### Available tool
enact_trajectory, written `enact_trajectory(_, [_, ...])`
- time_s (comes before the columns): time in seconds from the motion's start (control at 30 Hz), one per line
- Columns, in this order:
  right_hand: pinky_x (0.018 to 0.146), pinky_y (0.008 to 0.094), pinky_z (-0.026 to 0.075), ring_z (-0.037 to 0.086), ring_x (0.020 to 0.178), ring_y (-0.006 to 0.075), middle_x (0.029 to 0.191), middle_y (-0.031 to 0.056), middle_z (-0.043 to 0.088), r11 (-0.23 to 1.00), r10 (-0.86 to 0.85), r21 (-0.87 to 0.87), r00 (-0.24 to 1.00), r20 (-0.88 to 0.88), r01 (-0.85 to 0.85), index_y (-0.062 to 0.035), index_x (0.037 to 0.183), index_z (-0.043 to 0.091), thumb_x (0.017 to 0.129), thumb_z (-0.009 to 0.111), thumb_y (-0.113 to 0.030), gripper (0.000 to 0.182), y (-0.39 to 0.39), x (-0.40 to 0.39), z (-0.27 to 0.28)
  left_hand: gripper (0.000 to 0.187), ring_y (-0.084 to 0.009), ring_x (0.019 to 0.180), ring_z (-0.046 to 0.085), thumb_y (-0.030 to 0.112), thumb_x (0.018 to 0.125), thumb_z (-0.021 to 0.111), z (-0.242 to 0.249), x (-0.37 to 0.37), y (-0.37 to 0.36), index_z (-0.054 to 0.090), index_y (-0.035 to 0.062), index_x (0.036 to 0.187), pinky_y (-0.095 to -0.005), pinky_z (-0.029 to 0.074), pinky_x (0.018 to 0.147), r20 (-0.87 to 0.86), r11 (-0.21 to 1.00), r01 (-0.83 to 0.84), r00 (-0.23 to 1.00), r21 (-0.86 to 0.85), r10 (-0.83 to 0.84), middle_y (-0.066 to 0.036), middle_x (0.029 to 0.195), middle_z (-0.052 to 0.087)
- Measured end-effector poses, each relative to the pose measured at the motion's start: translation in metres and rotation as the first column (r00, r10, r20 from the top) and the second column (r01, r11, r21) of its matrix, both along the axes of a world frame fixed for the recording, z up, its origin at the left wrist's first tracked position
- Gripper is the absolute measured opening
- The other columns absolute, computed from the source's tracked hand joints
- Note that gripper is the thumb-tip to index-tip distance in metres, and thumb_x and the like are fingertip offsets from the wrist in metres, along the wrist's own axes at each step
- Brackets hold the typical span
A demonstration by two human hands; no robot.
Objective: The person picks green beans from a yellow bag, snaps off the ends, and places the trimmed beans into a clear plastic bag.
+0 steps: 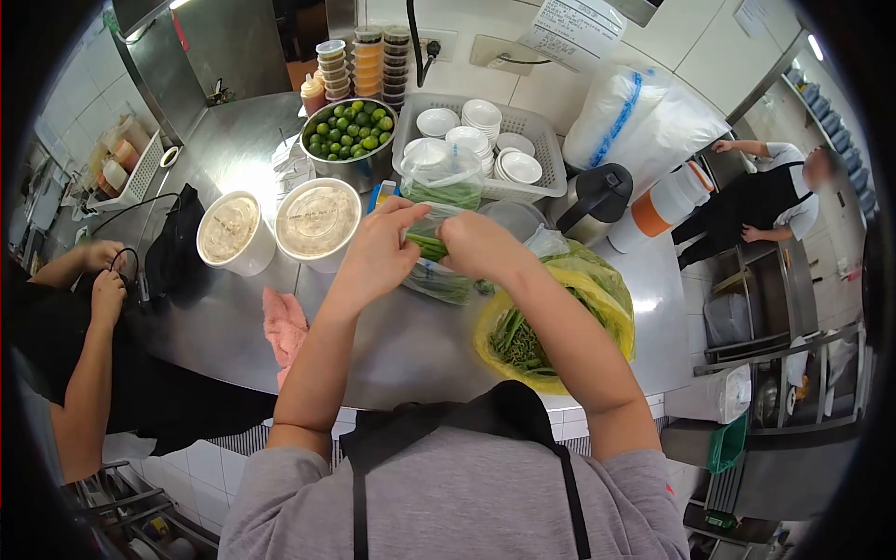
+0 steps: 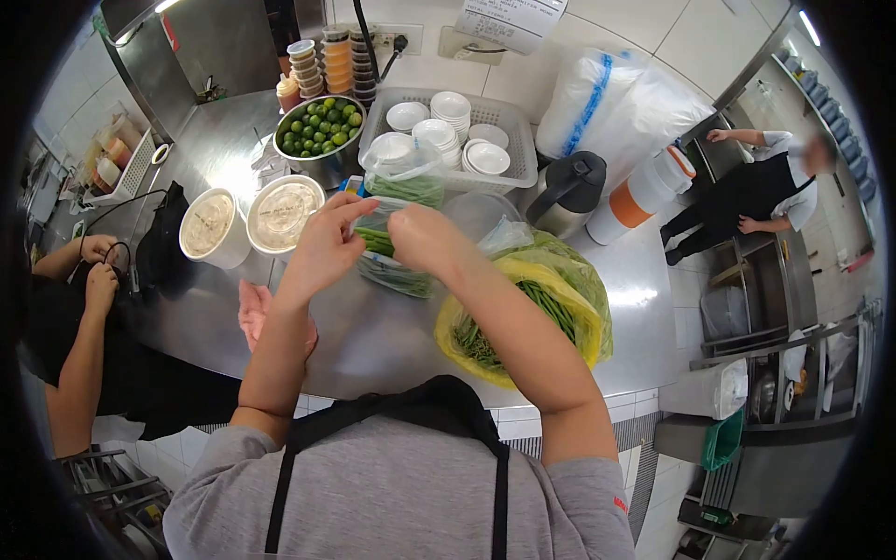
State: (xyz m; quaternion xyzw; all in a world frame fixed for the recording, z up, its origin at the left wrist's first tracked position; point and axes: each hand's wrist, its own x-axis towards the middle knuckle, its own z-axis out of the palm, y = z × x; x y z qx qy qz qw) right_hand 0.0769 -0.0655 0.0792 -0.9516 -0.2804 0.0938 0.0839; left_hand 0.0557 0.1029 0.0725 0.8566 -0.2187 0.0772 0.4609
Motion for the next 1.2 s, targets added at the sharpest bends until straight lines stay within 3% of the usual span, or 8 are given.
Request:
enact_trajectory(0.2, [0.068, 0.0409, 0.05, 0.062, 0.075, 0.0342, 0.072, 0.0195, 0.062, 0.979, -0.046, 0.202, 0.992, 0.116, 0.022, 0.0002, 0.072, 0.063, 0.075, 0.062, -0.025, 0.025, -0.01, -0.003, 0.01, 0.046, -0.0153, 0.058, 0.05, -0.003, 0.065, 0.05, -0.004, 0.009, -0.001, 0.06, 0.0011, 0.109, -0.0283, 0.041, 0.054, 0.086, 1.0, -0.011, 0.996, 0.009, 0.011, -0.008, 0.092, 0.056])
enact_trajectory(0.33, [0.067, 0.0428, 0.048, 0.061, 0.074, 0.035, 0.072, 0.0179, 0.062, 0.988, 0.066, 0.136, 0.998, 0.014, -0.067, -0.0028, 0.072, 0.063, 0.078, 0.058, -0.024, 0.022, -0.028, 0.005, 0.017, 0.038, -0.0153, 0.057, 0.056, 0.0, 0.069, 0.052, -0.017, 0.048, 0.002, 0.061, -0.0007, 0.106, -0.0282, 0.045, 0.054, -0.014, 0.998, -0.028, 1.0, -0.051, 0.028, -0.01, 0.088, 0.058])
enact_trajectory(0.43, [0.064, 0.0434, 0.047, 0.06, 0.069, 0.0343, 0.068, 0.0149, 0.061, 0.995, 0.033, 0.082, 0.967, 0.253, -0.055, -0.0043, 0.07, 0.062, 0.079, 0.054, -0.023, 0.022, -0.037, 0.027, 0.011, 0.03, -0.0297, 0.079, 0.061, 0.008, 0.069, 0.057, -0.015, 0.08, -0.006, 0.066, -0.0001, 0.097, -0.0343, 0.047, 0.073, -0.109, 0.998, -0.067, 0.992, -0.004, 0.066, -0.016, 0.087, 0.061])
enact_trajectory(0.67, [0.072, 0.0417, 0.044, 0.059, 0.083, 0.023, 0.077, 0.0057, 0.062, 0.999, 0.033, -0.026, 0.892, 0.45, -0.024, -0.0102, 0.08, 0.063, 0.077, 0.056, -0.017, 0.01, -0.051, 0.045, 0.024, 0.031, -0.0289, 0.074, 0.059, 0.014, 0.071, 0.059, -0.005, 0.109, -0.007, 0.065, 0.0009, 0.099, -0.0344, 0.047, 0.072, -0.039, 0.997, -0.08, 0.996, -0.007, 0.08, -0.015, 0.089, 0.06])
enact_trajectory(0.87, [0.072, 0.0376, 0.046, 0.059, 0.08, 0.0261, 0.077, 0.0077, 0.061, 0.91, -0.089, 0.386, 0.834, 0.544, -0.154, -0.0065, 0.082, 0.064, 0.077, 0.058, -0.016, 0.012, -0.061, 0.035, 0.024, 0.038, -0.0202, 0.065, 0.058, 0.017, 0.075, 0.064, -0.011, 0.094, -0.008, 0.06, -0.0013, 0.108, -0.0309, 0.048, 0.065, -0.015, 0.997, -0.076, 0.997, -0.005, 0.076, -0.015, 0.096, 0.057])
enact_trajectory(1.0, [0.055, 0.0316, 0.045, 0.056, 0.061, 0.0257, 0.073, 0.0104, 0.06, 0.856, -0.272, 0.516, 0.836, 0.477, -0.016, -0.0031, 0.079, 0.062, 0.081, 0.062, -0.015, 0.012, -0.08, 0.017, 0.032, 0.037, -0.0164, 0.065, 0.057, 0.015, 0.077, 0.065, -0.002, 0.072, -0.009, 0.059, -0.0007, 0.109, -0.0279, 0.047, 0.064, 0.048, 0.994, -0.092, 0.994, -0.064, 0.096, -0.013, 0.111, 0.052])
enact_trajectory(1.07, [0.049, 0.0292, 0.042, 0.053, 0.049, 0.0209, 0.06, 0.0084, 0.055, 0.863, -0.381, 0.474, 0.841, 0.384, 0.175, -0.0022, 0.077, 0.062, 0.085, 0.06, -0.019, 0.019, -0.087, -0.008, 0.031, 0.03, -0.0161, 0.061, 0.056, 0.012, 0.078, 0.064, -0.005, 0.058, -0.01, 0.061, 0.0008, 0.105, -0.0265, 0.046, 0.062, 0.313, 0.975, -0.131, 0.932, -0.181, 0.183, -0.011, 0.093, 0.058])
enact_trajectory(1.2, [0.046, 0.0251, 0.04, 0.05, 0.046, 0.0115, 0.054, 0.0036, 0.049, 0.533, -0.605, 0.81, 0.779, 0.163, 0.244, -0.0038, 0.09, 0.062, 0.091, 0.048, -0.012, 0.016, -0.083, -0.063, 0.024, 0.022, -0.0141, 0.055, 0.053, 0.009, 0.079, 0.063, -0.027, 0.019, -0.008, 0.062, 0.0031, 0.101, -0.0256, 0.044, 0.057, 0.148, 0.998, 0.029, 0.989, -0.052, -0.021, -0.008, 0.067, 0.057])
